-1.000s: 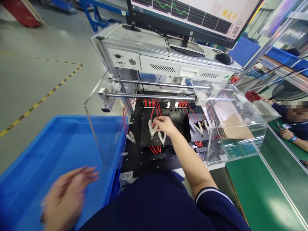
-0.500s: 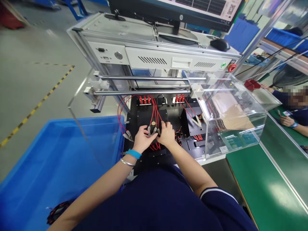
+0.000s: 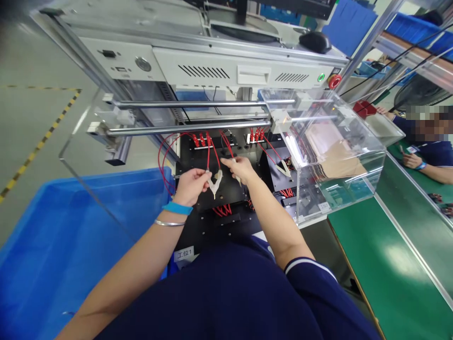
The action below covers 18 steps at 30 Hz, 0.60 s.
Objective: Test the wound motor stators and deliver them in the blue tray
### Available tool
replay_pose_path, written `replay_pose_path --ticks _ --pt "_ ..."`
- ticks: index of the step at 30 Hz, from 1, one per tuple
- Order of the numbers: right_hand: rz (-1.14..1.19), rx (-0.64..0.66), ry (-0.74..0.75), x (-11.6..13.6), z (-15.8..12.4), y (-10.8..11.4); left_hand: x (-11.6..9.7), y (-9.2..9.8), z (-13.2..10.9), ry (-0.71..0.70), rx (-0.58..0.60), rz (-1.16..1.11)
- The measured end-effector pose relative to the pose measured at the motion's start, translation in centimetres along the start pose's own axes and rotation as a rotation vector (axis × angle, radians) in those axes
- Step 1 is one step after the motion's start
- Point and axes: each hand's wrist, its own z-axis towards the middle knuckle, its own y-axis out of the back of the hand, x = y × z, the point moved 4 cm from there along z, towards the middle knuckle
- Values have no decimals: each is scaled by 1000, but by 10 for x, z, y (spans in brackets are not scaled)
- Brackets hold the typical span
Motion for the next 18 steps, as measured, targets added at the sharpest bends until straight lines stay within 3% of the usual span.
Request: replay_pose_path --ticks 3,6,8,9,12,15,17,18 --pt "-173 7 99 33 5 -4 -22 -14 10 43 53 -182" --pt "-425 -34 147 53 11 2 -35 -25 18 69 238 -402" --pt "-524 -14 140 57 15 7 -28 -30 15 76 327 -446" --pt "-556 -12 132 57 18 10 -19 -30 10 57 306 -403" --pt "-578 -66 112 52 27 19 21 -40 -21 -103 223 -26" --pt "-518 -111 113 46 36 23 67 -79 -67 -263 590 557" --pt "-472 -106 125 43 39 22 84 -99 -88 -343 699 797" --pt "-451 -100 131 42 40 21 86 -107 -92 -392 694 891"
